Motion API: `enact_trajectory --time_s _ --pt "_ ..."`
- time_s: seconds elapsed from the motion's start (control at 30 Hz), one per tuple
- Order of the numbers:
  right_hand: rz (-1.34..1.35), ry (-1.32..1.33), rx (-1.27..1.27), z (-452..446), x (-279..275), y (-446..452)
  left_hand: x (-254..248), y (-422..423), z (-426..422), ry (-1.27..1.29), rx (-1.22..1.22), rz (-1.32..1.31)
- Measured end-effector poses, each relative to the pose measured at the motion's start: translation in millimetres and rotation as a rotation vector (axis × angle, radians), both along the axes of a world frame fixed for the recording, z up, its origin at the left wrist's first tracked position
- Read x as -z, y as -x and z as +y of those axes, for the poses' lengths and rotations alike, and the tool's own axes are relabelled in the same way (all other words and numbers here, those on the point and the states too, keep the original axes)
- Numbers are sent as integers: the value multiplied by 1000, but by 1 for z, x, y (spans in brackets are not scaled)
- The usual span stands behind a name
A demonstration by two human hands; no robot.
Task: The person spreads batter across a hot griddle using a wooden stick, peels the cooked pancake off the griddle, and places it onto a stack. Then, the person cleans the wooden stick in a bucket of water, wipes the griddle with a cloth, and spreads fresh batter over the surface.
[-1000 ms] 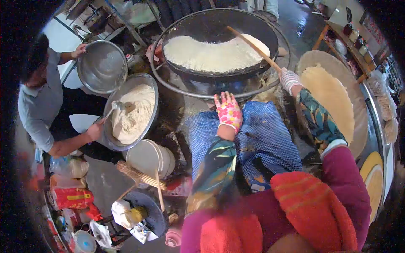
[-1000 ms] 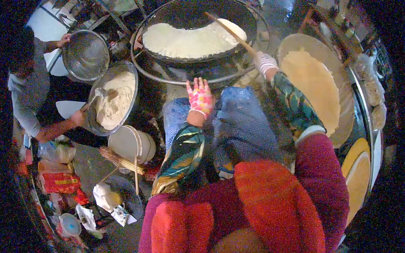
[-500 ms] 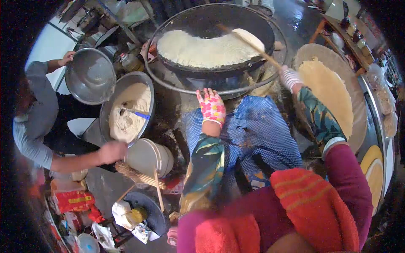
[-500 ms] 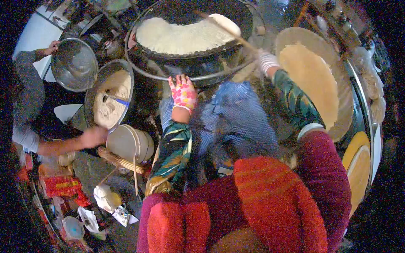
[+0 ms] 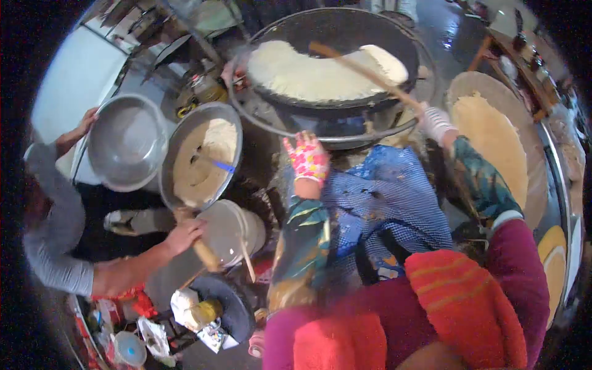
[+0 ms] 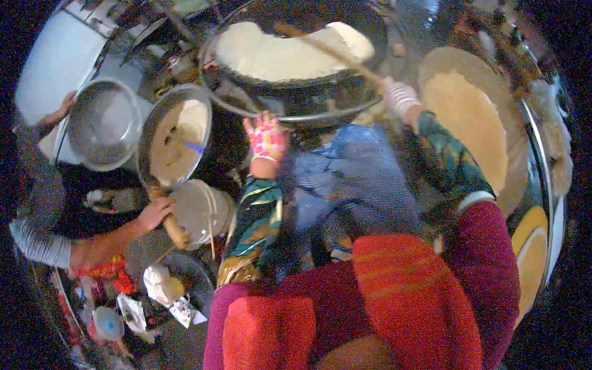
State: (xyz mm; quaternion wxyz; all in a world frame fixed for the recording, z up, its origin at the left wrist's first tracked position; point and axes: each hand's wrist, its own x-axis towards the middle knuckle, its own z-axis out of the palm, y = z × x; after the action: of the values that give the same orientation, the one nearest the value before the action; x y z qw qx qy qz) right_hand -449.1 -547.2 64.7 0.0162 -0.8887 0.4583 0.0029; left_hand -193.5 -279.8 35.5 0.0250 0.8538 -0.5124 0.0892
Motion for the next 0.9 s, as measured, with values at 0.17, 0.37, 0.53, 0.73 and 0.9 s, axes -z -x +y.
enact_trajectory --time_s 0.17,0.37,0.53,0.73,0.9 --pt "-119 -60 132 -17 -6 7 -40 20 5 88 4 -15" --pt "-137 -31 15 -16 13 34 -257 158 32 -2 588 1608" --pt "-123 -88 49 0 -24 6 -278 220 47 195 1168 943" --pt "-112 -12 100 -4 -7 20 -278 227 51 229 1306 858" --pt "-158 -25 82 20 -16 11 -278 225 47 231 1322 820"
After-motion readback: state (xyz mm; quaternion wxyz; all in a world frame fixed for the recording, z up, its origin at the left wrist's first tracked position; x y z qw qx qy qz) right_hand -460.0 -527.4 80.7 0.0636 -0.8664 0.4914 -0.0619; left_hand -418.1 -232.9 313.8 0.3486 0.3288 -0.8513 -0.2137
